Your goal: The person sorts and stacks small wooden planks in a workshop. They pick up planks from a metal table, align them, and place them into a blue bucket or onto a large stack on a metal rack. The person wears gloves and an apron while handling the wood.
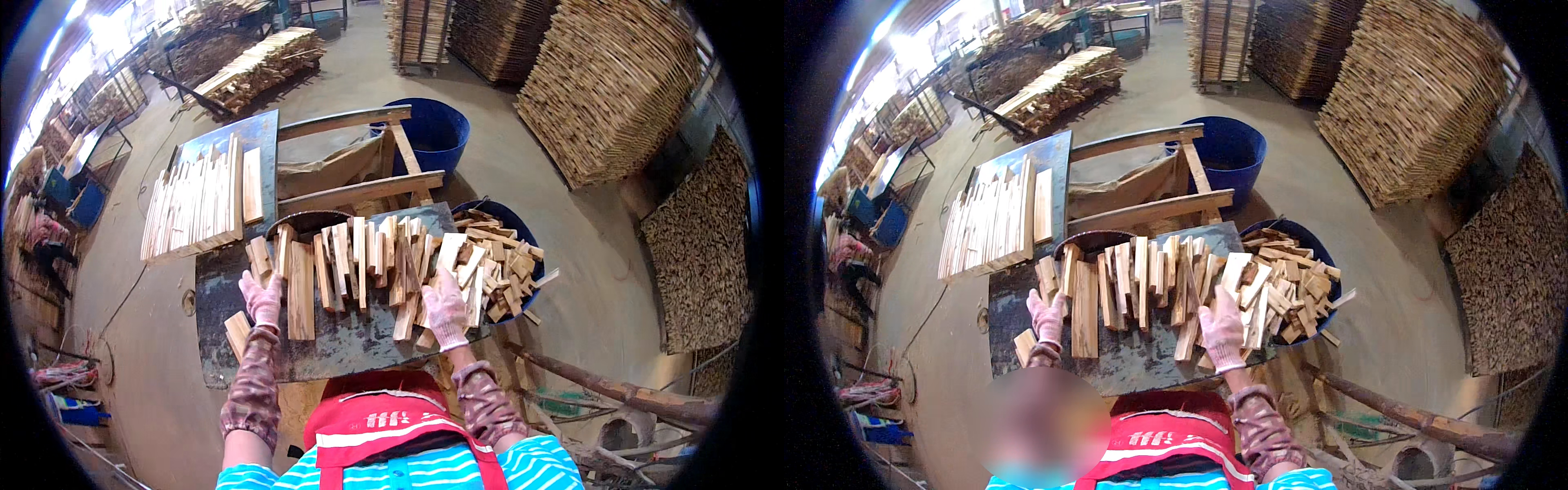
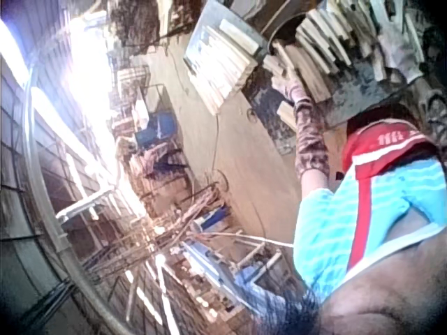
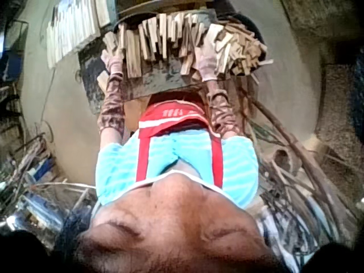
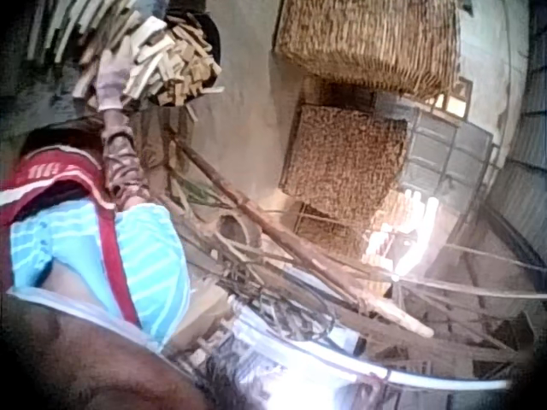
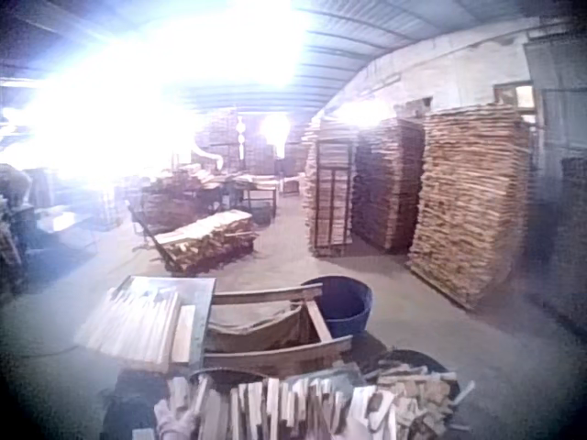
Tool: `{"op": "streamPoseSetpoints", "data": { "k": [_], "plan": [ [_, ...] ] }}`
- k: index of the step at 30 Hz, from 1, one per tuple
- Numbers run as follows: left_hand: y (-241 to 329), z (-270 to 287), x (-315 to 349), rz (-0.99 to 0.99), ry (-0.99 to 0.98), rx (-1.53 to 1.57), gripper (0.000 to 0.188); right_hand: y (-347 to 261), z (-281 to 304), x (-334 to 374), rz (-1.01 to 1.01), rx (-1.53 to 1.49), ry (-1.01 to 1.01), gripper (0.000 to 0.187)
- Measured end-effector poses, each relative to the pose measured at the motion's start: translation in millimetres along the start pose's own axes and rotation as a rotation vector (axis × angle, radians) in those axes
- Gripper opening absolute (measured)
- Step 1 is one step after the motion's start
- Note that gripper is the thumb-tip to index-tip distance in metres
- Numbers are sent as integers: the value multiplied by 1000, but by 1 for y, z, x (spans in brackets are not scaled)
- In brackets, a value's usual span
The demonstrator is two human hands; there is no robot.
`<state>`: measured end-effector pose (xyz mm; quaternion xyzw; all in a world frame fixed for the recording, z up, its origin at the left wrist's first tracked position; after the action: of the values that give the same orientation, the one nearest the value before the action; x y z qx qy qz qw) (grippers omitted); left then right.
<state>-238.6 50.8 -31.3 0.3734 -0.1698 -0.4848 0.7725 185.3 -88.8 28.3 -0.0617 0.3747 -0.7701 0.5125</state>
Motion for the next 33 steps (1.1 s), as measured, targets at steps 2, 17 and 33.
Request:
{"op": "streamPoseSetpoints", "data": {
  "k": [2, 17, 33],
  "plan": [
    [-4, -11, -27, 173, -20, 84, 90, 28, 12, 3, -32, 84, 56, 61],
    [-31, -85, -48, 237, -301, 823, 44, 78, 32, 20, -294, 136, 66, 28],
    [84, -110, 27, 253, -803, 826, 47, 139, -22, 35, -643, -413, 5, 76]
  ]
}}
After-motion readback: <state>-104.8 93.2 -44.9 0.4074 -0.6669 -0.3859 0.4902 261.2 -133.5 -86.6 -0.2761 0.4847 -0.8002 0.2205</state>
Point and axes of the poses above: each hand's wrist, its own x-axis away from the middle knuckle, its own z-axis out of the back of the hand, y = z × x, the point moved 5 cm from there along -x, towards the middle knuckle, and after that the axes turned 11 degrees about x, right-handed, at the moved point
